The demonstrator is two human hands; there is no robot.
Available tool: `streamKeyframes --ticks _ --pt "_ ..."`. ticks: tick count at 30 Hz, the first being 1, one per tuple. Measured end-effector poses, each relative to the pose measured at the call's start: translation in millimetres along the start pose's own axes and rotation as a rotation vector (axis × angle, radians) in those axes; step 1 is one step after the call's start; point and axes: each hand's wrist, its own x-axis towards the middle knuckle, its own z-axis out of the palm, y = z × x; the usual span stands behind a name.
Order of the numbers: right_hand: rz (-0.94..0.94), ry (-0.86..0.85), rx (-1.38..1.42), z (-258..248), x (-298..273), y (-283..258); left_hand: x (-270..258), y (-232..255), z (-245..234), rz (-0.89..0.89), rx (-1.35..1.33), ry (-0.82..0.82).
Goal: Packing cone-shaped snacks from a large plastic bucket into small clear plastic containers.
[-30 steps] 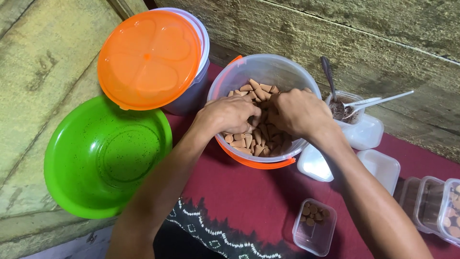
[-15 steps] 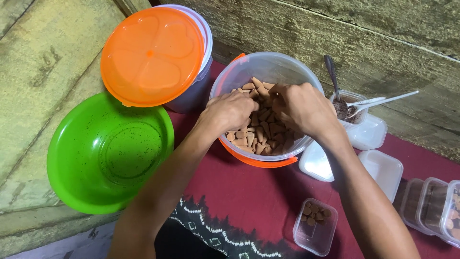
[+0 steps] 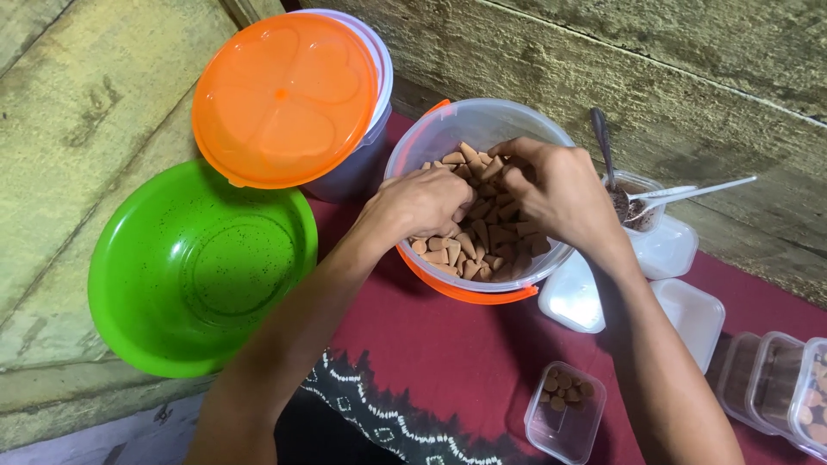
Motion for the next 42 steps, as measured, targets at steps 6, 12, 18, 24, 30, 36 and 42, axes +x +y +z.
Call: streamKeyframes --ticks 6,12,18,24,30,36,42 --pt "0.008 -0.022 0.066 -3.6 0.2 8.3 -11.7 -3.9 -7.9 0.111 -0.034 -0.032" --pt "-0.033 0.011 0.128 -6.2 -1.0 3.8 -8.5 -3.0 -4.5 0.045 -0.101 0.047" --pt "-0.065 0.058 0.153 -4.6 -2.1 9.4 -27.1 10.9 -20.5 0.011 -0.162 0.132" --pt "-0.053 0.072 0.160 1.7 1.3 16.2 -38.0 8.2 -23.7 0.073 -0.214 0.167" --pt "-0.076 0.103 0.185 -1.9 -1.0 15.8 -40.5 -1.0 -23.0 0.301 -0.210 0.237" --pt "-0.113 0.120 0.229 -2.5 1.0 17.9 -31.7 -6.0 -17.4 0.369 -0.259 0.274" --pt "-0.186 0.198 0.435 4.4 6.2 24.7 -24.9 -12.1 -15.2 0.525 -0.299 0.572"
